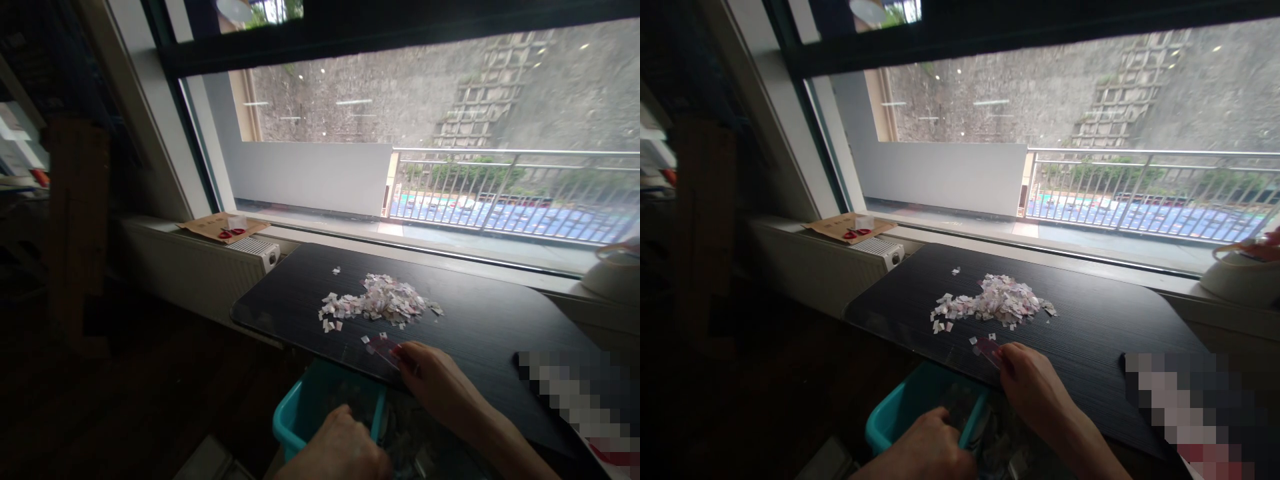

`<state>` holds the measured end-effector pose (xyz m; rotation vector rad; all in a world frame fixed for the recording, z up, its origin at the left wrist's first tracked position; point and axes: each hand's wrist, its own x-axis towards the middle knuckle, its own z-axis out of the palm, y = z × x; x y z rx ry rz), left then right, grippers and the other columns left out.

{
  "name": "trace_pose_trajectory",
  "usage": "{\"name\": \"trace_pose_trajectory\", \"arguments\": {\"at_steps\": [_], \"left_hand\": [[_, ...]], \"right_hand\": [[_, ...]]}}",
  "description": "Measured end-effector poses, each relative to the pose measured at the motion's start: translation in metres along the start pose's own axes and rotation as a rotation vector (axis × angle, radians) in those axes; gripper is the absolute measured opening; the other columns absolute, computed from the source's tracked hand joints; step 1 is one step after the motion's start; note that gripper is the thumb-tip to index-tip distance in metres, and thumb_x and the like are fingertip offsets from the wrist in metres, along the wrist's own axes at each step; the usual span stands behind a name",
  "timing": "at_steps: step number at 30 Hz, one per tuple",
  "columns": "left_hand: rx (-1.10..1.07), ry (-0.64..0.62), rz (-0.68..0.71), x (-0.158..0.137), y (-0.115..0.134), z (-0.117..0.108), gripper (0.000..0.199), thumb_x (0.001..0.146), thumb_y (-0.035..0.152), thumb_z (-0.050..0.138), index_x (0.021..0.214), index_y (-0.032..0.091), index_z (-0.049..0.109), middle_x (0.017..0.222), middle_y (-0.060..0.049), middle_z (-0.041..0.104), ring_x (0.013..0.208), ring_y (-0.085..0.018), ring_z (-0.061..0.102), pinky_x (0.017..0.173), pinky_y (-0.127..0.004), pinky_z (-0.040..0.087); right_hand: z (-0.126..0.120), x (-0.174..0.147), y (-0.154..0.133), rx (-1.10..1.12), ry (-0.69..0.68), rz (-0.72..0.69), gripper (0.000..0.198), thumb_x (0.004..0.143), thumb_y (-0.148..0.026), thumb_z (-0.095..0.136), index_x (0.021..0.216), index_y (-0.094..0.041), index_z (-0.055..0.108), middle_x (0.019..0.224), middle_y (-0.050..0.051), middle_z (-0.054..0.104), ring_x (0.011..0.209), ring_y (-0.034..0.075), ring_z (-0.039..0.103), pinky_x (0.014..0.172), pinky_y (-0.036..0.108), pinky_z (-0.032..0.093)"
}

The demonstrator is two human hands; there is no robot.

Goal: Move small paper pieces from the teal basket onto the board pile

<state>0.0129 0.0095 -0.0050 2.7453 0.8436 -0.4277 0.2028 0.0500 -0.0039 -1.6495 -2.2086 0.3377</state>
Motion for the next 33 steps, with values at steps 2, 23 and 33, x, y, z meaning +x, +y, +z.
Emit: {"name": "trace_pose_trajectory", "arguments": {"at_steps": [2, 23, 33], "left_hand": [[0.008, -0.015, -0.006, 0.000, 0.000, -0.002, 0.008, 0.080, 0.025, 0.073, 0.076, 0.019, 0.071, 0.067, -0.007, 0.070, 0.061, -0.024, 0.066, 0.076, -0.037, 0.046], [-0.018, 0.057, 0.015, 0.008, -0.004, 0.005, 0.006, 0.080, 0.019, 0.067, 0.077, 0.017, 0.072, 0.059, -0.005, 0.066, 0.056, -0.023, 0.062, 0.073, -0.038, 0.046], [0.034, 0.052, 0.037, 0.009, -0.018, 0.024, 0.008, 0.081, 0.021, 0.067, 0.082, 0.015, 0.072, 0.072, -0.008, 0.070, 0.064, -0.026, 0.065, 0.063, -0.034, 0.046]], "right_hand": [[0.002, 0.005, -0.001, 0.013, -0.005, -0.020, 0.021, 0.086, -0.017, 0.045, 0.077, -0.018, 0.063, 0.074, 0.003, 0.066, 0.068, 0.016, 0.059, 0.062, 0.024, 0.037], [0.020, -0.008, -0.027, 0.060, -0.085, -0.129, 0.025, 0.093, -0.016, 0.041, 0.086, -0.020, 0.066, 0.084, 0.003, 0.065, 0.076, 0.016, 0.060, 0.068, 0.025, 0.040], [0.024, 0.005, -0.045, 0.032, -0.116, -0.170, 0.024, 0.090, -0.011, 0.044, 0.087, -0.020, 0.067, 0.085, 0.003, 0.066, 0.077, 0.016, 0.060, 0.067, 0.024, 0.039]]}}
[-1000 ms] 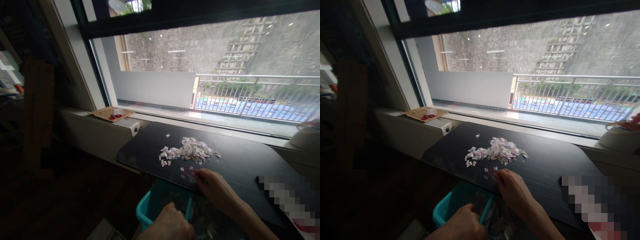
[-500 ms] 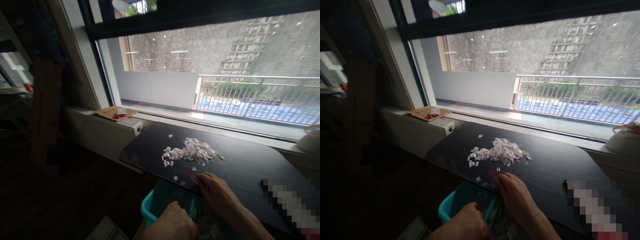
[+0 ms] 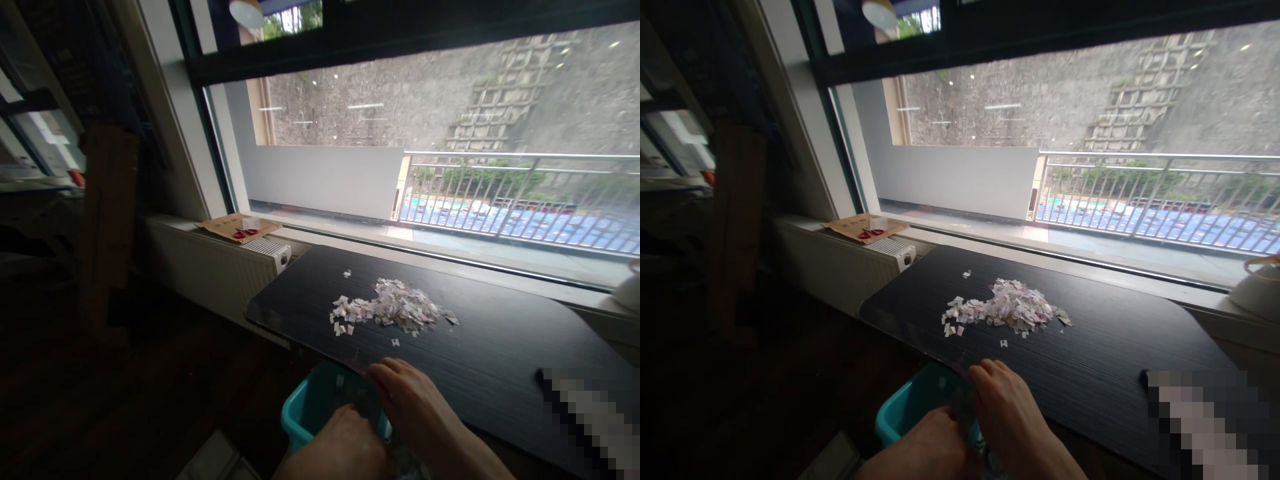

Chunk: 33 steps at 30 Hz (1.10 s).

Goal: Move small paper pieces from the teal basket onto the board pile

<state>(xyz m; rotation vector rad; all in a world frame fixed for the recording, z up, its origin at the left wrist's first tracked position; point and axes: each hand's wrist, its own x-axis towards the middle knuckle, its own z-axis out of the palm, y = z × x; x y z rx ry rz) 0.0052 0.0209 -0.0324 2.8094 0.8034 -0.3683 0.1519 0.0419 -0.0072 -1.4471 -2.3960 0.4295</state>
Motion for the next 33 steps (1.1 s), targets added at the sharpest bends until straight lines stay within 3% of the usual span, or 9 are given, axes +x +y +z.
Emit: {"name": "trace_pose_trajectory", "arguments": {"at_steps": [11, 20, 33], "left_hand": [[-0.046, -0.005, -0.141, -0.029, -0.008, -0.016, 0.004, 0.078, 0.019, 0.068, 0.077, 0.018, 0.072, 0.061, -0.005, 0.068, 0.057, -0.023, 0.064, 0.074, -0.035, 0.047], [-0.055, 0.068, -0.118, -0.032, -0.013, -0.008, 0.006, 0.072, 0.023, 0.072, 0.069, 0.018, 0.068, 0.057, -0.004, 0.066, 0.053, -0.022, 0.063, 0.072, -0.033, 0.047], [-0.131, 0.114, -0.187, -0.045, -0.014, -0.009, 0.003, 0.074, 0.018, 0.067, 0.074, 0.019, 0.070, 0.063, -0.003, 0.068, 0.060, -0.021, 0.064, 0.072, -0.030, 0.045]], "right_hand": [[-0.007, 0.048, 0.017, -0.080, 0.055, 0.069, 0.025, 0.087, -0.013, 0.044, 0.094, -0.018, 0.068, 0.092, 0.007, 0.069, 0.084, 0.018, 0.063, 0.070, 0.023, 0.038], [-0.024, 0.040, 0.016, -0.118, 0.081, 0.089, 0.026, 0.084, -0.012, 0.043, 0.086, -0.018, 0.068, 0.084, 0.007, 0.070, 0.074, 0.017, 0.061, 0.064, 0.025, 0.034], [-0.020, 0.040, 0.015, -0.127, 0.064, 0.068, 0.025, 0.084, -0.013, 0.044, 0.085, -0.017, 0.069, 0.084, 0.007, 0.070, 0.076, 0.018, 0.062, 0.064, 0.025, 0.033]]}}
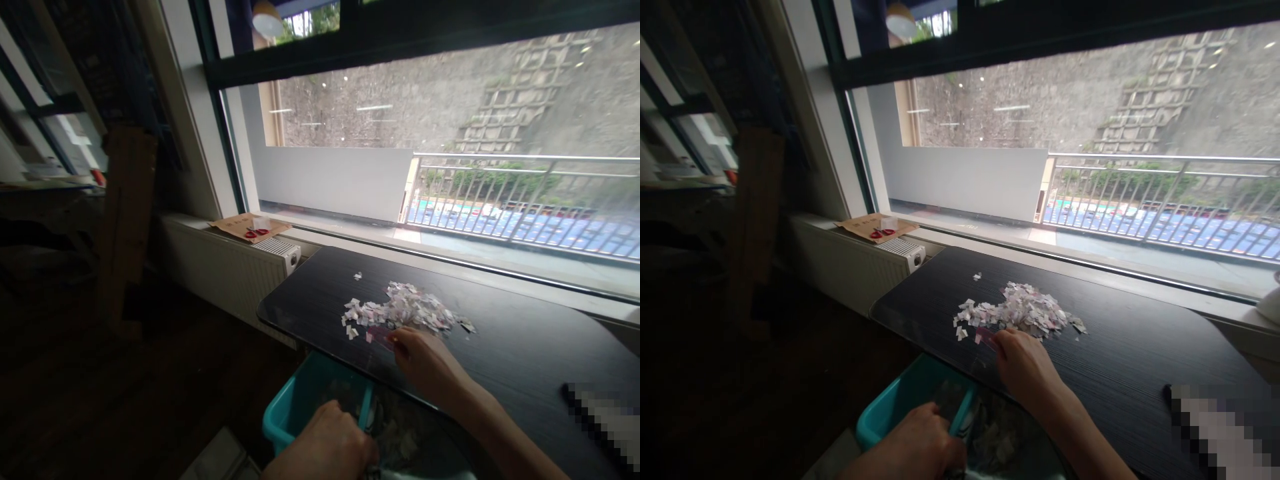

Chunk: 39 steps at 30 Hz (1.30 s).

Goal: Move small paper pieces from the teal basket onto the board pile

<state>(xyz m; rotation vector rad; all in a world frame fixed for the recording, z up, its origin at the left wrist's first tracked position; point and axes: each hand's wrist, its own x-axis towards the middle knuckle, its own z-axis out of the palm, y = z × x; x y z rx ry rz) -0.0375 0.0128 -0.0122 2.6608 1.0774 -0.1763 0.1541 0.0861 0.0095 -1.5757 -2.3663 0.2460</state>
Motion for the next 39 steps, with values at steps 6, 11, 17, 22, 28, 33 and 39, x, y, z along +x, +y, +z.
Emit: {"name": "trace_pose_trajectory", "arguments": {"at_steps": [6, 11, 17, 22, 28, 33, 39], "left_hand": [[0.037, -0.071, 0.029, 0.006, 0.001, 0.001, 0.003, 0.073, 0.020, 0.068, 0.074, 0.018, 0.069, 0.061, -0.005, 0.067, 0.058, -0.023, 0.064, 0.073, -0.034, 0.045], [0.065, -0.069, 0.047, 0.010, 0.005, 0.001, 0.002, 0.073, 0.019, 0.068, 0.073, 0.018, 0.070, 0.061, -0.005, 0.067, 0.058, -0.023, 0.065, 0.073, -0.035, 0.046], [0.081, -0.062, 0.067, 0.014, 0.007, 0.005, 0.005, 0.073, 0.020, 0.069, 0.069, 0.019, 0.068, 0.056, -0.003, 0.065, 0.054, -0.022, 0.063, 0.069, -0.032, 0.045], [0.104, -0.126, 0.033, 0.013, 0.013, -0.005, 0.002, 0.078, 0.019, 0.069, 0.076, 0.018, 0.070, 0.063, -0.005, 0.068, 0.059, -0.022, 0.065, 0.072, -0.033, 0.046], [0.077, -0.089, 0.050, 0.011, 0.013, -0.006, 0.006, 0.076, 0.019, 0.069, 0.071, 0.018, 0.068, 0.060, -0.003, 0.066, 0.056, -0.021, 0.064, 0.070, -0.031, 0.044], [0.091, -0.093, 0.062, 0.012, 0.013, -0.006, 0.005, 0.077, 0.021, 0.071, 0.073, 0.017, 0.070, 0.062, -0.005, 0.068, 0.058, -0.022, 0.065, 0.070, -0.033, 0.046], [0.065, -0.118, 0.078, 0.016, 0.014, -0.003, 0.005, 0.078, 0.021, 0.070, 0.076, 0.017, 0.072, 0.062, -0.007, 0.069, 0.060, -0.026, 0.066, 0.075, -0.039, 0.047]], "right_hand": [[0.002, -0.005, -0.009, 0.041, -0.047, -0.060, 0.025, 0.083, -0.011, 0.045, 0.082, -0.019, 0.069, 0.079, 0.004, 0.070, 0.072, 0.016, 0.062, 0.062, 0.024, 0.033], [0.000, -0.009, 0.000, 0.067, -0.007, -0.004, 0.027, 0.083, -0.014, 0.046, 0.091, -0.019, 0.071, 0.087, 0.005, 0.072, 0.077, 0.017, 0.064, 0.066, 0.023, 0.037], [0.002, -0.005, 0.005, 0.047, -0.012, 0.020, 0.027, 0.082, -0.013, 0.046, 0.090, -0.018, 0.071, 0.086, 0.007, 0.072, 0.077, 0.019, 0.064, 0.066, 0.025, 0.037], [-0.002, -0.002, 0.004, 0.033, 0.002, 0.016, 0.027, 0.085, -0.015, 0.044, 0.090, -0.018, 0.070, 0.088, 0.007, 0.072, 0.079, 0.019, 0.064, 0.066, 0.025, 0.037], [-0.005, -0.004, 0.013, -0.074, -0.010, 0.090, 0.026, 0.084, -0.012, 0.043, 0.084, -0.018, 0.069, 0.085, 0.009, 0.072, 0.078, 0.021, 0.065, 0.064, 0.027, 0.035], [-0.005, -0.009, 0.013, -0.039, 0.012, 0.057, 0.026, 0.088, -0.016, 0.042, 0.087, -0.019, 0.068, 0.087, 0.007, 0.070, 0.078, 0.020, 0.063, 0.065, 0.026, 0.035], [0.009, -0.014, -0.007, 0.071, -0.032, -0.011, 0.027, 0.090, -0.016, 0.041, 0.092, -0.018, 0.068, 0.086, 0.006, 0.068, 0.080, 0.018, 0.063, 0.069, 0.025, 0.038]]}}
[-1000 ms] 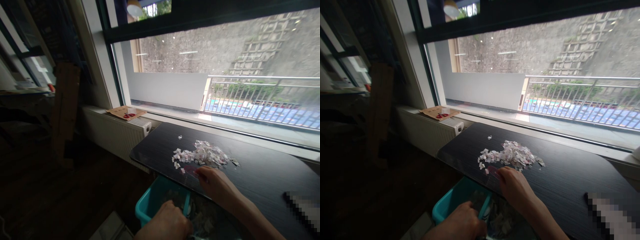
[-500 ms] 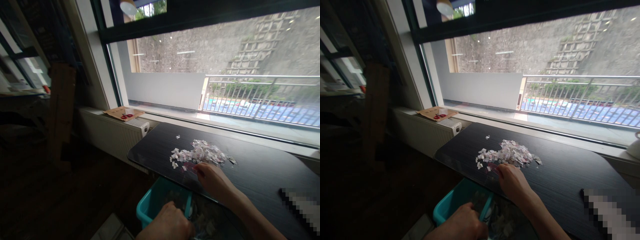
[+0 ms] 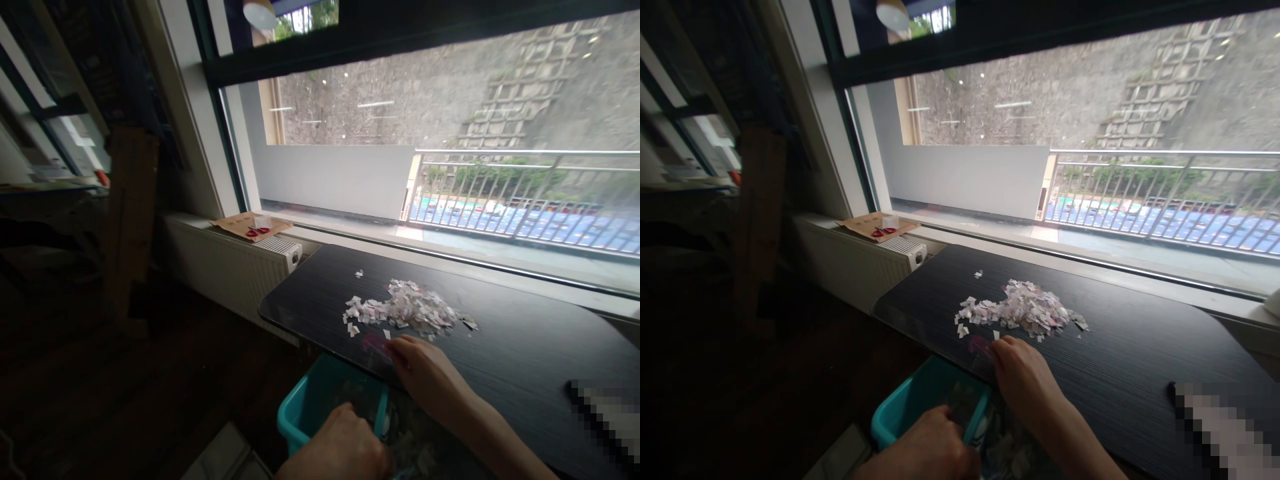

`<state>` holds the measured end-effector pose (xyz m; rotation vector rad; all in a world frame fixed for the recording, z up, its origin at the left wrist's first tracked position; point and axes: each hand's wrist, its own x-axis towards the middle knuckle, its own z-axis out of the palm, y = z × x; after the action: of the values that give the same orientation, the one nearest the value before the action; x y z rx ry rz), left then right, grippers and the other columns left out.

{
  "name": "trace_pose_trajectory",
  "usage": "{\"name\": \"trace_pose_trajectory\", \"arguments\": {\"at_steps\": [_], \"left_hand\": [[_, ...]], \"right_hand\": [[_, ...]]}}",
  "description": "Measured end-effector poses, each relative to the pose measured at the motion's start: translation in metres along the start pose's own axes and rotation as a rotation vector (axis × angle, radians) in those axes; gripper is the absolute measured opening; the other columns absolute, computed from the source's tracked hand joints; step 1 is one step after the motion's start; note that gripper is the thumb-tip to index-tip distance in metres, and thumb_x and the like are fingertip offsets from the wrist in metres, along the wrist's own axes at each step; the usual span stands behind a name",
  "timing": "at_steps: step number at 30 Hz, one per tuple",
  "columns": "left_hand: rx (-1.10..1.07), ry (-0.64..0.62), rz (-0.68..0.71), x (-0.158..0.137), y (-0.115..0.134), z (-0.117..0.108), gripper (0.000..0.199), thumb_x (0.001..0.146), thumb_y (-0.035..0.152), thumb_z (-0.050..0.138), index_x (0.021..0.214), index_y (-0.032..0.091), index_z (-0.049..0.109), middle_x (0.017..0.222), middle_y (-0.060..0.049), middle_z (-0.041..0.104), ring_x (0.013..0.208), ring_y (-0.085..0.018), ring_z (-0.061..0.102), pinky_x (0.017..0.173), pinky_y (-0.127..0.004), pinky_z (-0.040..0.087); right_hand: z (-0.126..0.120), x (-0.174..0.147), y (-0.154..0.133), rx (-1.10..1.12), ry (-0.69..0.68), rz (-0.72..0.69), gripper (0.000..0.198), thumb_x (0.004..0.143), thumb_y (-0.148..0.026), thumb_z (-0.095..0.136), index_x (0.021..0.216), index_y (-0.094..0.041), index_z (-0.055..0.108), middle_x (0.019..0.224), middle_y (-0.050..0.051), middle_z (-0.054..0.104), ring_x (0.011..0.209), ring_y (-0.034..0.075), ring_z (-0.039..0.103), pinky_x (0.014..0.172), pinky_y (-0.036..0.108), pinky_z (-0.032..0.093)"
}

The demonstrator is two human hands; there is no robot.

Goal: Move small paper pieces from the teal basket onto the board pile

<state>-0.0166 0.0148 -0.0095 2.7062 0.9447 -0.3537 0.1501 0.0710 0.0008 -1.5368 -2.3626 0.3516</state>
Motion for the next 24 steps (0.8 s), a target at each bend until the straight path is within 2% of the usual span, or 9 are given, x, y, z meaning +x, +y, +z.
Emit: {"name": "trace_pose_trajectory", "arguments": {"at_steps": [4, 8, 13, 16, 19, 21, 24], "left_hand": [[0.001, 0.001, 0.019, 0.004, -0.002, 0.005, 0.009, 0.078, 0.023, 0.068, 0.079, 0.015, 0.073, 0.065, -0.010, 0.069, 0.061, -0.028, 0.066, 0.072, -0.039, 0.047], [-0.015, 0.036, 0.017, 0.004, -0.003, 0.007, 0.007, 0.077, 0.021, 0.068, 0.078, 0.017, 0.073, 0.062, -0.008, 0.068, 0.060, -0.027, 0.066, 0.073, -0.040, 0.047], [0.000, 0.030, 0.002, -0.001, -0.005, 0.008, 0.008, 0.079, 0.023, 0.068, 0.081, 0.017, 0.072, 0.068, -0.009, 0.069, 0.064, -0.028, 0.066, 0.072, -0.038, 0.046], [-0.028, 0.039, -0.023, -0.005, -0.005, 0.005, 0.007, 0.081, 0.024, 0.068, 0.080, 0.017, 0.071, 0.069, -0.007, 0.070, 0.065, -0.026, 0.066, 0.073, -0.036, 0.046], [-0.013, -0.012, -0.026, -0.005, -0.003, 0.001, 0.004, 0.080, 0.019, 0.068, 0.078, 0.016, 0.071, 0.067, -0.007, 0.070, 0.064, -0.025, 0.067, 0.074, -0.035, 0.046], [0.002, -0.048, -0.023, -0.005, -0.003, 0.000, 0.004, 0.079, 0.017, 0.069, 0.076, 0.016, 0.071, 0.065, -0.006, 0.069, 0.061, -0.024, 0.066, 0.071, -0.033, 0.046], [-0.011, 0.000, -0.031, -0.009, -0.006, 0.000, 0.005, 0.078, 0.018, 0.071, 0.073, 0.017, 0.071, 0.060, -0.004, 0.068, 0.057, -0.022, 0.065, 0.067, -0.030, 0.046]], "right_hand": [[0.002, -0.006, -0.006, 0.072, -0.042, -0.069, 0.026, 0.089, -0.015, 0.043, 0.087, -0.020, 0.068, 0.081, 0.004, 0.066, 0.075, 0.016, 0.061, 0.065, 0.024, 0.037], [0.001, -0.007, -0.007, 0.076, 0.015, -0.032, 0.027, 0.090, -0.016, 0.042, 0.092, -0.019, 0.068, 0.085, 0.005, 0.067, 0.078, 0.017, 0.061, 0.068, 0.024, 0.038], [0.003, -0.006, -0.015, 0.119, -0.087, -0.128, 0.025, 0.090, -0.016, 0.045, 0.084, -0.020, 0.069, 0.080, 0.002, 0.066, 0.072, 0.014, 0.060, 0.062, 0.022, 0.037], [0.000, 0.007, -0.015, 0.054, -0.014, -0.125, 0.025, 0.092, -0.018, 0.044, 0.088, -0.020, 0.069, 0.084, 0.004, 0.066, 0.077, 0.015, 0.061, 0.066, 0.023, 0.038], [-0.003, 0.030, -0.013, -0.060, 0.053, -0.099, 0.029, 0.094, -0.017, 0.040, 0.096, -0.018, 0.069, 0.091, 0.006, 0.067, 0.084, 0.017, 0.062, 0.072, 0.024, 0.040], [-0.003, 0.042, -0.013, -0.104, 0.039, -0.107, 0.030, 0.093, -0.014, 0.040, 0.096, -0.019, 0.069, 0.093, 0.007, 0.068, 0.087, 0.018, 0.063, 0.074, 0.024, 0.040], [-0.001, 0.042, -0.008, -0.118, 0.004, -0.124, 0.030, 0.090, -0.011, 0.042, 0.093, -0.020, 0.071, 0.091, 0.006, 0.068, 0.088, 0.019, 0.063, 0.074, 0.024, 0.041]]}}
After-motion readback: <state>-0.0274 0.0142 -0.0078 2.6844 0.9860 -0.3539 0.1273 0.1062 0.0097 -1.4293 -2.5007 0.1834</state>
